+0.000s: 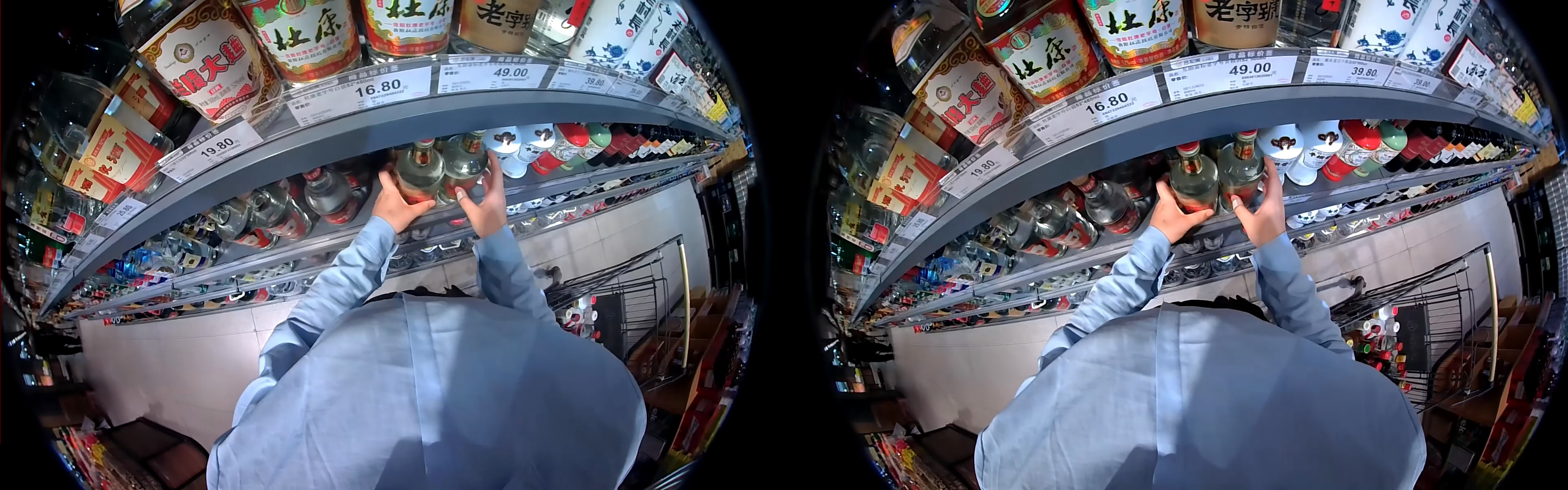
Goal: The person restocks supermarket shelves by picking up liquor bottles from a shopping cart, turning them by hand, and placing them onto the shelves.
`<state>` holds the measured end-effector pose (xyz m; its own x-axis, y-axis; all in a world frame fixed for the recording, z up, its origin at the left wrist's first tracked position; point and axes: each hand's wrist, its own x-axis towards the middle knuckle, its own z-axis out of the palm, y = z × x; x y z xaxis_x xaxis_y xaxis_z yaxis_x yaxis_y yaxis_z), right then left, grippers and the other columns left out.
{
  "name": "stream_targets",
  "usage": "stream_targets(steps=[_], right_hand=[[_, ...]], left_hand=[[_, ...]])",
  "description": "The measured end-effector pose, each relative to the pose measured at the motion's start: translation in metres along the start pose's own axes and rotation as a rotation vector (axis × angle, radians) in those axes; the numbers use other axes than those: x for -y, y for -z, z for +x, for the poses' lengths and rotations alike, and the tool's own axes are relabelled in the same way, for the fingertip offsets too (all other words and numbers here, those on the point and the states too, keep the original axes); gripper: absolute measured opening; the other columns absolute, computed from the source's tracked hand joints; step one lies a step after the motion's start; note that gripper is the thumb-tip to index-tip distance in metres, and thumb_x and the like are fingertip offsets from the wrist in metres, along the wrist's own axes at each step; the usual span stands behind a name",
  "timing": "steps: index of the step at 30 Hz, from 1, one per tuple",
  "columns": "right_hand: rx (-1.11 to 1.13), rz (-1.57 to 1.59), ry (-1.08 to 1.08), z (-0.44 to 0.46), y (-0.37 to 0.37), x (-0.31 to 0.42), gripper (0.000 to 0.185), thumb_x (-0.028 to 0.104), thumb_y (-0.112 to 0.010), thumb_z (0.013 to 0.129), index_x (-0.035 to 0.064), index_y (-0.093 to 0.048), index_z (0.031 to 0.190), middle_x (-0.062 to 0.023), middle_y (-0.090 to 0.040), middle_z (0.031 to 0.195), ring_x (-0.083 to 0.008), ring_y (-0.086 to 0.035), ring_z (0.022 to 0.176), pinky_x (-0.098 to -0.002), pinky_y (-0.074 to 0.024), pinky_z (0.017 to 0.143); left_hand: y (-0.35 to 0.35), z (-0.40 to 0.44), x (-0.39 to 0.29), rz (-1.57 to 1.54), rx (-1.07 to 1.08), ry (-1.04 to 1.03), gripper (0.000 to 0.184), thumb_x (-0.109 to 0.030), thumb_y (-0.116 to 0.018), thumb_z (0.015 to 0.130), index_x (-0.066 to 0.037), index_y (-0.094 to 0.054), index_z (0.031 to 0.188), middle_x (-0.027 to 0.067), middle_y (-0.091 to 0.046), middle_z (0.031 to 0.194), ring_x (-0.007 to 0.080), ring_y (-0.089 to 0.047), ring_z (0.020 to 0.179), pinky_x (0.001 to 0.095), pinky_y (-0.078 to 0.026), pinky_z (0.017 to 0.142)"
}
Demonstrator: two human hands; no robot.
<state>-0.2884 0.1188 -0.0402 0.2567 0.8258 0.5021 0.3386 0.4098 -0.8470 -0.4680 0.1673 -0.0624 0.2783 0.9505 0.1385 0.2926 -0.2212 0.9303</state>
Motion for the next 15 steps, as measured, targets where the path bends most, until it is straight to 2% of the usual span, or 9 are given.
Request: stream_targets(steps=[1,4,6,7,9,12,15], right_hand=[[0.037,0.040,-0.034,0.001,0.000,0.000,0.080,-0.001,-0.064,0.067,0.0011,-0.019,0.132,-0.0174,-0.038,0.121,-0.0262,-0.039,0.113,-0.0335,-0.0326,0.095],[0.061,0.006,-0.031,0.004,0.002,-0.004,0.081,-0.001,-0.064,0.066,0.0021,-0.018,0.133,-0.0172,-0.038,0.121,-0.0266,-0.040,0.112,-0.0336,-0.0336,0.094],[0.069,-0.031,-0.063,0.003,0.004,-0.003,0.082,0.001,-0.064,0.066,0.0053,-0.018,0.134,-0.0175,-0.040,0.122,-0.0277,-0.045,0.108,-0.0337,-0.0368,0.092],[0.068,-0.062,-0.079,0.002,0.006,-0.003,0.082,0.002,-0.064,0.066,0.0060,-0.018,0.134,-0.0176,-0.040,0.122,-0.0280,-0.046,0.107,-0.0338,-0.0377,0.091],[0.065,-0.159,-0.091,0.001,0.008,0.001,0.083,0.005,-0.065,0.066,0.0085,-0.018,0.134,-0.0182,-0.042,0.123,-0.0291,-0.051,0.102,-0.0345,-0.0412,0.087],[0.048,-0.169,-0.183,-0.003,0.008,-0.002,0.081,0.000,-0.065,0.067,0.0054,-0.019,0.133,-0.0182,-0.045,0.120,-0.0258,-0.048,0.109,-0.0343,-0.0390,0.092],[0.027,-0.147,-0.151,-0.007,0.005,-0.026,0.077,0.007,-0.069,0.067,0.0018,-0.025,0.130,-0.0179,-0.048,0.117,-0.0281,-0.052,0.103,-0.0339,-0.0431,0.086]], left_hand=[[-0.002,0.000,0.001,0.014,-0.026,0.000,0.101,-0.027,-0.080,0.054,0.002,-0.013,0.123,0.0237,-0.044,0.115,0.0321,-0.048,0.107,0.0345,-0.039,0.090],[-0.006,-0.002,-0.002,0.101,-0.070,0.012,0.114,-0.030,-0.081,0.052,0.003,-0.004,0.129,0.0250,-0.032,0.124,0.0331,-0.038,0.115,0.0354,-0.035,0.093],[-0.001,-0.001,-0.008,0.224,-0.058,0.022,0.121,-0.031,-0.082,0.050,0.003,0.000,0.131,0.0253,-0.022,0.130,0.0342,-0.029,0.121,0.0356,-0.031,0.097],[0.001,0.001,-0.008,0.171,0.009,0.082,0.122,-0.032,-0.082,0.049,0.004,0.000,0.132,0.0240,-0.012,0.133,0.0349,-0.017,0.125,0.0349,-0.025,0.101],[0.003,0.006,0.004,0.179,0.042,0.013,0.123,-0.032,-0.082,0.049,0.005,0.001,0.131,0.0238,-0.012,0.134,0.0343,-0.016,0.126,0.0343,-0.024,0.102],[0.000,0.013,0.025,0.057,0.074,-0.070,0.123,-0.030,-0.082,0.050,0.006,0.003,0.131,0.0232,-0.012,0.135,0.0323,-0.017,0.126,0.0334,-0.022,0.103],[-0.006,0.017,0.032,-0.065,0.099,-0.099,0.118,-0.027,-0.081,0.052,0.006,0.001,0.131,0.0232,-0.014,0.134,0.0314,-0.020,0.125,0.0332,-0.023,0.102]])
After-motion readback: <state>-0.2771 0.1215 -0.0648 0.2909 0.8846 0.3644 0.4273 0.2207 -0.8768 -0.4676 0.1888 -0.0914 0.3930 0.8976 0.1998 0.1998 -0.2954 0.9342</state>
